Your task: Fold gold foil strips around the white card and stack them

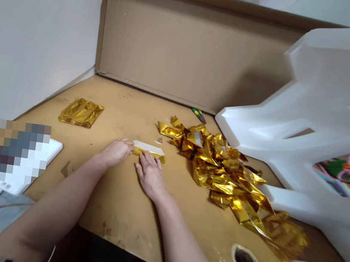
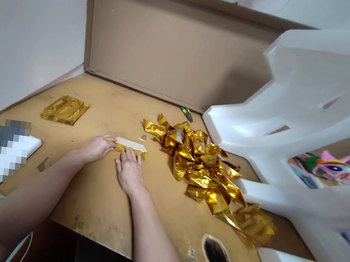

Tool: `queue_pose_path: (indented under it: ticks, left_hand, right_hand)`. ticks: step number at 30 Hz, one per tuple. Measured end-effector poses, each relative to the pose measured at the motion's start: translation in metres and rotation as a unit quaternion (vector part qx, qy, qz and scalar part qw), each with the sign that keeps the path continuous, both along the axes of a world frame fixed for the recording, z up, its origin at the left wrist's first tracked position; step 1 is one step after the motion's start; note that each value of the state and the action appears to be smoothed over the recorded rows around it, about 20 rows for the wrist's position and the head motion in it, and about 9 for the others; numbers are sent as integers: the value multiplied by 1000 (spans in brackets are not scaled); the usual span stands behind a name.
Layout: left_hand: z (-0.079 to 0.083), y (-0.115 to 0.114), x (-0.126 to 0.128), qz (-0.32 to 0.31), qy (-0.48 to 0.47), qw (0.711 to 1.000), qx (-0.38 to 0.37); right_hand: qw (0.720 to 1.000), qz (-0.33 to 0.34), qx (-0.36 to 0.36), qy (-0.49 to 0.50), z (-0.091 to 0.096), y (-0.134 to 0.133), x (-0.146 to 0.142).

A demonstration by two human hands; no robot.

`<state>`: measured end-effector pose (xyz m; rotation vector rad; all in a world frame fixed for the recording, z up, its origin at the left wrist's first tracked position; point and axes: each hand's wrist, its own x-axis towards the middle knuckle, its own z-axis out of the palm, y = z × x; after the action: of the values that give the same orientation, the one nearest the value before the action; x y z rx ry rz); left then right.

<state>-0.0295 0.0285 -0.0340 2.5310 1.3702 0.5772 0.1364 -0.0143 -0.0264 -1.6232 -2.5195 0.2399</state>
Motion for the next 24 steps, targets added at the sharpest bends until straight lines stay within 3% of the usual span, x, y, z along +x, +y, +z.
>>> queue_pose_path:
  ticks: [7, 13, 24]
  left_hand:
    - [7, -1, -7, -1, -5, 1000, 2]
    - [4, -1, -6, -9, -46, 999, -23]
    - [1, 0, -4, -16, -17, 999, -26]
  right_hand:
    - [1000, -3, 8, 13, 5, -2, 5]
    - [999, 7, 47, 24, 5, -4, 6]
    - [995, -22, 93, 44, 3, 3, -2]
